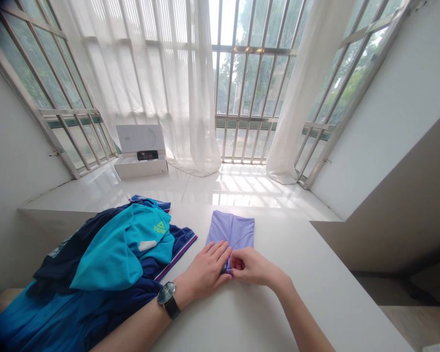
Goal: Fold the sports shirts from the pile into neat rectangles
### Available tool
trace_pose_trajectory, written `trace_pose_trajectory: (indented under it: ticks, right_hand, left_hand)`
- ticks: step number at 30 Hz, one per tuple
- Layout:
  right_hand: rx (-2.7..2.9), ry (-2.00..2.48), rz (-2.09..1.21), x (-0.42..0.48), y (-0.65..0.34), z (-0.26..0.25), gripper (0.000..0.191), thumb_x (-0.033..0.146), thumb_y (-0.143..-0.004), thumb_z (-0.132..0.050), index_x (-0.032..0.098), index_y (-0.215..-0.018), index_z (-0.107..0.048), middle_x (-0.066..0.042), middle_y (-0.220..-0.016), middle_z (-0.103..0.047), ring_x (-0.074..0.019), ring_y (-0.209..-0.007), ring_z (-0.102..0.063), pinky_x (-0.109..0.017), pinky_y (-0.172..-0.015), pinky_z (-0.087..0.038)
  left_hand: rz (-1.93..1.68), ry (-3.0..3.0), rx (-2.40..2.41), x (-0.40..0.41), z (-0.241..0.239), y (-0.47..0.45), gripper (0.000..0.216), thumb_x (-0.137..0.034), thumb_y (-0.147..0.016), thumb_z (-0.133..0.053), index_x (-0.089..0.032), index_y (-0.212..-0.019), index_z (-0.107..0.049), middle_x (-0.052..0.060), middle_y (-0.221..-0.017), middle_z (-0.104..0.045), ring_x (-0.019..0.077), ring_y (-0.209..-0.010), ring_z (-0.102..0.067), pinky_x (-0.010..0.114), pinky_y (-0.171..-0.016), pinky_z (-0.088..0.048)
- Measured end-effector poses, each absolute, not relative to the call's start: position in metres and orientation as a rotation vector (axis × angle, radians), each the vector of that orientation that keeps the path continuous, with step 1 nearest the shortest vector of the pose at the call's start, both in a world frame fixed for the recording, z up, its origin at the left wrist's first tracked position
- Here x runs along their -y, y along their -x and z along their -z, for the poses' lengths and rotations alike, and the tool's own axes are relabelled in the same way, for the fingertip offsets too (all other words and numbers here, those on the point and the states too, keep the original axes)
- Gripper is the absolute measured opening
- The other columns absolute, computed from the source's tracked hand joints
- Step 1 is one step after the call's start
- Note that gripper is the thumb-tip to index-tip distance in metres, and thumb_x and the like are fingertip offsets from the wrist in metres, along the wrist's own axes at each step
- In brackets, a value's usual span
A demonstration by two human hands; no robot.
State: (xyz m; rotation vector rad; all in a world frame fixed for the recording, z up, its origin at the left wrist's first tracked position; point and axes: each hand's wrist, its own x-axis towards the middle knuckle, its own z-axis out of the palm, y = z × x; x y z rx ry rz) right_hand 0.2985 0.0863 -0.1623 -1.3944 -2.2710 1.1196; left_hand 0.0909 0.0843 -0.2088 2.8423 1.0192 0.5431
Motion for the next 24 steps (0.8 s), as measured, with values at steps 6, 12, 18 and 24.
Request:
trace_pose_trajectory:
  ticks: [6,12,18,24]
  right_hand:
    - [2.276,1.281,-1.165,-0.086,-0.300,0.158,0.007,0.013,-0.075,-0.053,0.020,-0.072,-0.055,0.007,-0.060,-0.048,-0.0095,-0.057,-0.041,-0.022,-0.052,-0.033]
    - [2.090,1.349,-0.777,-0.102,-0.309,0.169,0.011,0.027,-0.087,-0.051,0.021,-0.081,-0.057,0.001,-0.075,-0.060,-0.0150,-0.070,-0.055,-0.027,-0.066,-0.045]
    - [2.124,1.426,-0.313,-0.118,-0.324,0.189,0.015,0.028,-0.092,-0.048,0.022,-0.089,-0.061,-0.005,-0.096,-0.066,-0.0203,-0.090,-0.061,-0.036,-0.086,-0.047]
    - [2.192,1.518,-0.200,-0.117,-0.322,0.191,0.018,0.030,-0.093,-0.048,0.022,-0.090,-0.064,-0.004,-0.092,-0.068,-0.0198,-0.086,-0.062,-0.034,-0.083,-0.046]
  left_hand:
    - [-0.552,-2.855,-1.006,-0.084,0.207,-0.092,0.051,-0.043,-0.100,-0.046,-0.016,-0.143,-0.044,0.016,-0.151,-0.046,0.0286,-0.140,-0.042,0.045,-0.117,-0.032]
    - [-0.603,-2.834,-0.978,-0.083,0.200,-0.089,0.050,-0.055,-0.100,-0.042,-0.020,-0.134,-0.053,0.014,-0.148,-0.049,0.0290,-0.137,-0.045,0.047,-0.114,-0.035]
    - [-0.638,-2.791,-0.939,-0.084,0.192,-0.089,0.034,-0.050,-0.098,-0.050,-0.020,-0.104,-0.066,0.009,-0.131,-0.062,0.0257,-0.125,-0.055,0.041,-0.107,-0.041]
    - [-0.641,-2.703,-1.037,-0.081,0.187,-0.090,0.031,-0.050,-0.093,-0.060,-0.020,-0.083,-0.063,0.005,-0.101,-0.069,0.0224,-0.097,-0.063,0.037,-0.093,-0.048]
